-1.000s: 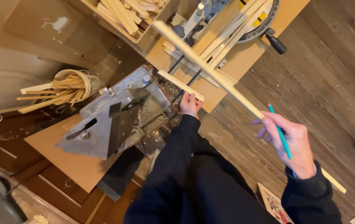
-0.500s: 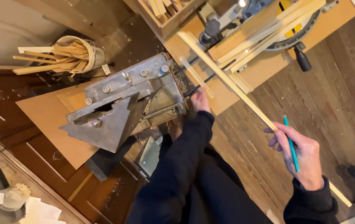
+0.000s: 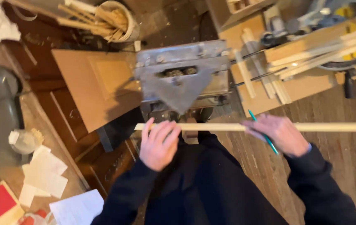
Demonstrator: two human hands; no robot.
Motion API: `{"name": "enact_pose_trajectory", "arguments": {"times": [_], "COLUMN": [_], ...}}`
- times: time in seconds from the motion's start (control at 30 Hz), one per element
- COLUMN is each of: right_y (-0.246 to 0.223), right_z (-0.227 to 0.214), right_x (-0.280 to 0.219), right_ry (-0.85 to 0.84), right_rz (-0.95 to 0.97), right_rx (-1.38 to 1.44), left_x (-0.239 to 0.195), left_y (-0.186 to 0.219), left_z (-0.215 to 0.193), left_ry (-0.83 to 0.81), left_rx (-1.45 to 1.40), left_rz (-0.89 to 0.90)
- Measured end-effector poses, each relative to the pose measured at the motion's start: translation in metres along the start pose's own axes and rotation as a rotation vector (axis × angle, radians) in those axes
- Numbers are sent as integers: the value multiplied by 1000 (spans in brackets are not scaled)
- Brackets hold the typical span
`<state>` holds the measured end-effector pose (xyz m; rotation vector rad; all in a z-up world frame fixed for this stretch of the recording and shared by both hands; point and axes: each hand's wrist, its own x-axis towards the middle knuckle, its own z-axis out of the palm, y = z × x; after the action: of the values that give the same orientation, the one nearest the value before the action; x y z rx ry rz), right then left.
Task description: Marking wood moulding with a pencil and then trimming the ends using a manual miter trimmer.
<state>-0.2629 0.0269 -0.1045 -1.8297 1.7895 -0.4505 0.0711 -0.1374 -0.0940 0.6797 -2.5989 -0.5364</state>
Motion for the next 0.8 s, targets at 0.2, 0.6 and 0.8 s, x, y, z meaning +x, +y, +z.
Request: {"name": "enact_pose_trajectory", "arguments": {"times": [0.2, 0.6, 0.8], "right_y": [38, 115, 152], "right_z": [61, 107, 140], "right_x": [67, 61, 29], "right_ry": [-38, 68, -123], "right_rz": [-56, 207, 250], "right_rx": [-19, 45, -268], "left_x": [-32, -8, -1], "left_y": [-118, -169, -170], "left_z": [50, 78, 91], "left_ry": [-24, -46, -64], "left_rx": [-65, -228, -226], "left_rz": [3, -99, -70]}}
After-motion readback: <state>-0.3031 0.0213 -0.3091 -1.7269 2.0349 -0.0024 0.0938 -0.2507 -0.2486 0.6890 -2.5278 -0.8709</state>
